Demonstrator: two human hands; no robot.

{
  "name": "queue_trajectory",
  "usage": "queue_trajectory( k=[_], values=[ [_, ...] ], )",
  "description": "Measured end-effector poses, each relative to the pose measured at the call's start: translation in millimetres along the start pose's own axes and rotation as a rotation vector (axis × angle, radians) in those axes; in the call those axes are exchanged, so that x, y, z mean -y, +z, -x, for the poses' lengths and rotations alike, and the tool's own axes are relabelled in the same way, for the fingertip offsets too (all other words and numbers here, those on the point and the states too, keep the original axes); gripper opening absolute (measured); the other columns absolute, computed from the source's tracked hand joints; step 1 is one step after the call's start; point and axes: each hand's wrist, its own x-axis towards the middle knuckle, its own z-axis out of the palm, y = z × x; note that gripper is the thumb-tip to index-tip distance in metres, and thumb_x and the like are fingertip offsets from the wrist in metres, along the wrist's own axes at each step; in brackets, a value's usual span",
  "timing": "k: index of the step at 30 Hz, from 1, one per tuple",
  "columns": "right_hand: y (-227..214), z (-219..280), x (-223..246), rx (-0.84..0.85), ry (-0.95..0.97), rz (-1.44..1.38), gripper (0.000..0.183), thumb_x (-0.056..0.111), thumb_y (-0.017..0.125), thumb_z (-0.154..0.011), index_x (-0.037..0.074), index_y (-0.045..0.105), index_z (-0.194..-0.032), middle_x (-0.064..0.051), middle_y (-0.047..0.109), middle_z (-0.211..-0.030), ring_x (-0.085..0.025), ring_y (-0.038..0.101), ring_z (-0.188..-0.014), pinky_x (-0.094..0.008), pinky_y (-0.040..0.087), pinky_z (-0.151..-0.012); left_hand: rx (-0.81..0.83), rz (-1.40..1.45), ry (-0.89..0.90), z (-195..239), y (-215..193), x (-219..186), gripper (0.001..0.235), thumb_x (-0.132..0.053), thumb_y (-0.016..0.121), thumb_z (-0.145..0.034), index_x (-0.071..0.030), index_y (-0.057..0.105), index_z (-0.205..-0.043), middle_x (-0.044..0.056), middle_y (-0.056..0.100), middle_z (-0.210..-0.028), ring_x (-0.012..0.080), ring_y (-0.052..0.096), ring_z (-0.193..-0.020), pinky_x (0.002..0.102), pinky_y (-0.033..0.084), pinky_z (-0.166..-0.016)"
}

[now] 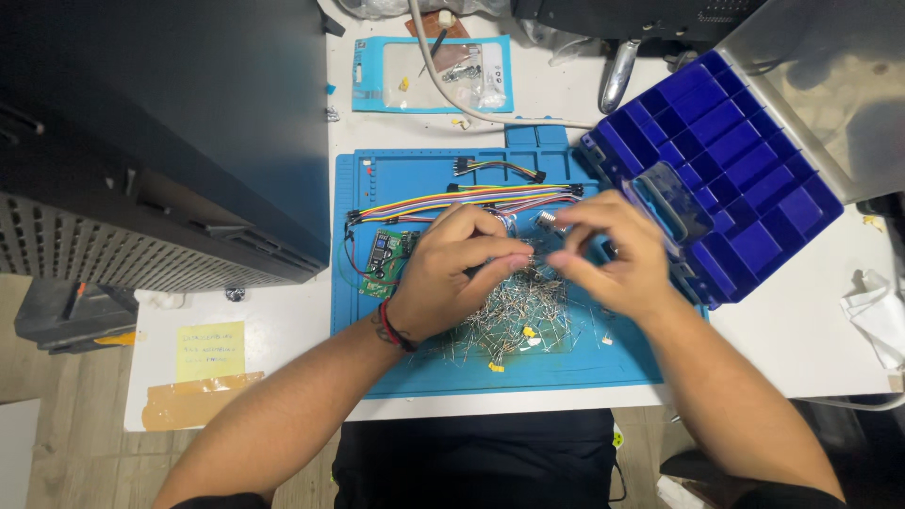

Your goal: The person sorts a pile of small electronic components, such as LEDs and resistors, on a blue work mat. They pick up individual components, separate them, and place them into a blue compartmentalized parts organizer.

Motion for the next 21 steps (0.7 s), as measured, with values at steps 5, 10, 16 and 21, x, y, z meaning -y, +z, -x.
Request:
queue_trajectory(
  k=[5,10,16,21],
  values=[
    [21,2,0,0.043,0.030,-0.120,0.014,0.010,0.082,-0.087,-0.001,0.078,-0.096,-0.013,0.073,-0.085,-0.022,0.069,-0.062,-0.033,0.056,-0.056,0.055,0.079,-0.032,1,1,-3,0.005,-0.016,0.075,-0.094,-0.014,0.078,-0.097,0.003,0.069,-0.087,0.0265,0.063,-0.078,0.039,0.052,-0.074],
    [18,4,3,-0.005,-0.011,-0.250,0.004,0.007,0.079,-0.087,0.005,0.082,-0.088,-0.013,0.076,-0.084,-0.015,0.064,-0.056,-0.028,0.054,-0.054,0.130,0.120,-0.092,0,0,-2,0.006,-0.017,0.078,-0.092,-0.013,0.079,-0.096,0.004,0.071,-0.085,0.0282,0.065,-0.079,0.040,0.053,-0.076],
    [13,16,-1,-0.075,-0.017,-0.144,0.009,0.013,0.079,-0.090,0.005,0.077,-0.090,-0.014,0.077,-0.092,-0.026,0.072,-0.073,-0.036,0.060,-0.068,0.161,-0.058,-0.021,-21,-23,-47,0.018,-0.019,0.079,-0.088,-0.015,0.079,-0.106,0.003,0.075,-0.098,0.0296,0.069,-0.093,0.043,0.055,-0.086],
    [16,19,-11,-0.157,0.116,-0.282,0.004,0.001,0.067,-0.095,0.001,0.064,-0.094,-0.018,0.076,-0.094,-0.018,0.070,-0.056,-0.029,0.056,-0.055,0.219,-0.033,-0.018,-33,-50,-117,0.019,-0.020,0.079,-0.089,-0.014,0.079,-0.106,0.003,0.075,-0.099,0.0292,0.069,-0.093,0.042,0.054,-0.086]
  ],
)
